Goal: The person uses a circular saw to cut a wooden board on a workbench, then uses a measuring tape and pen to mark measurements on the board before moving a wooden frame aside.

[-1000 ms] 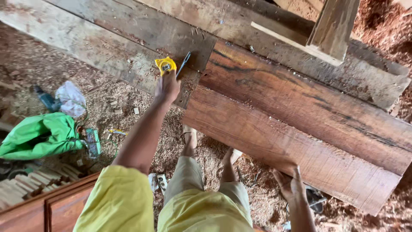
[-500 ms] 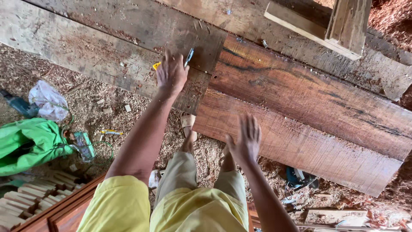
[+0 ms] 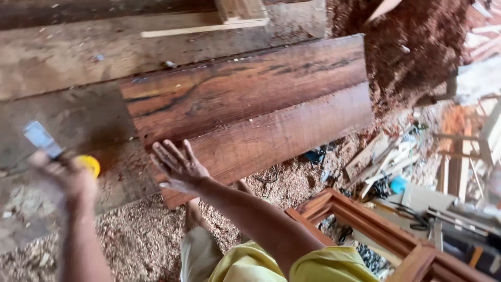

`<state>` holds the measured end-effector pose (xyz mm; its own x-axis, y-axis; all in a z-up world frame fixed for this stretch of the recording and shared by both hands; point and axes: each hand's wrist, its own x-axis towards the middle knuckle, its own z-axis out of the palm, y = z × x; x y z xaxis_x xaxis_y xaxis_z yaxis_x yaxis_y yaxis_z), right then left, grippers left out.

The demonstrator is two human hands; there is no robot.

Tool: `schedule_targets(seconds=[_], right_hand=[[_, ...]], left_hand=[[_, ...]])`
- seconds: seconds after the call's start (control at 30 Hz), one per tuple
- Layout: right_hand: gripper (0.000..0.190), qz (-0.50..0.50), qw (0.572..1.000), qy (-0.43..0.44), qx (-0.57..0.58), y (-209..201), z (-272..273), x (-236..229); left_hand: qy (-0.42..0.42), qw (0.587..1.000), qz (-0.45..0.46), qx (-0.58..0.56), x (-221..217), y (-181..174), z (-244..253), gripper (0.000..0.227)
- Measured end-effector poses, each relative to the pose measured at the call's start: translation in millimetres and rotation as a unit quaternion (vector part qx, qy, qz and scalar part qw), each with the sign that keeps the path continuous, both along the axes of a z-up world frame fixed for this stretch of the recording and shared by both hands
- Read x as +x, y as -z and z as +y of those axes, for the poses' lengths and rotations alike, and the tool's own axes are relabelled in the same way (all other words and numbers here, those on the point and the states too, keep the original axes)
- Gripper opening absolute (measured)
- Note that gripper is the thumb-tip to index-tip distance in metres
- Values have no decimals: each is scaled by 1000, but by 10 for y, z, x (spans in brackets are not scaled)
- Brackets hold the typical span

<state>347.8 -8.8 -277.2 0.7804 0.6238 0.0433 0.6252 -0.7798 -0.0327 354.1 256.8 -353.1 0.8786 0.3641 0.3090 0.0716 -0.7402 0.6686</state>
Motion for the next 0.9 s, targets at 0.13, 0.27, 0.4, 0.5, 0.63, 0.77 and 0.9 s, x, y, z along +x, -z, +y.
schedule_targets(seconds=[0.13, 0.27, 0.4, 0.5, 0.63, 0.77, 0.9], right_hand=[[97, 8, 1000, 12, -7, 42, 46, -17], [98, 46, 998, 14, -31, 67, 23, 41], [77, -41, 996, -33, -77, 55, -96, 53], [81, -8, 997, -74, -20, 124, -25, 50], [74, 67, 994, -45, 74, 182, -133, 57], [61, 128, 991, -29, -1, 42, -36, 76], [58, 163, 985, -20, -59, 130, -8, 140]], left_hand=[[-56, 989, 132, 41, -382, -409, 246, 39], [-44, 961, 259, -92, -391, -471, 62, 77], [-114, 925, 342, -121, -257, -729, -138, 77], [-151, 906, 378, -113, -298, -619, 149, 84], [-101, 942, 305, -93, -407, -273, 240, 86], [-100, 939, 285, -165, -406, -514, 257, 79], [-113, 927, 293, -207, -315, -500, 285, 84]])
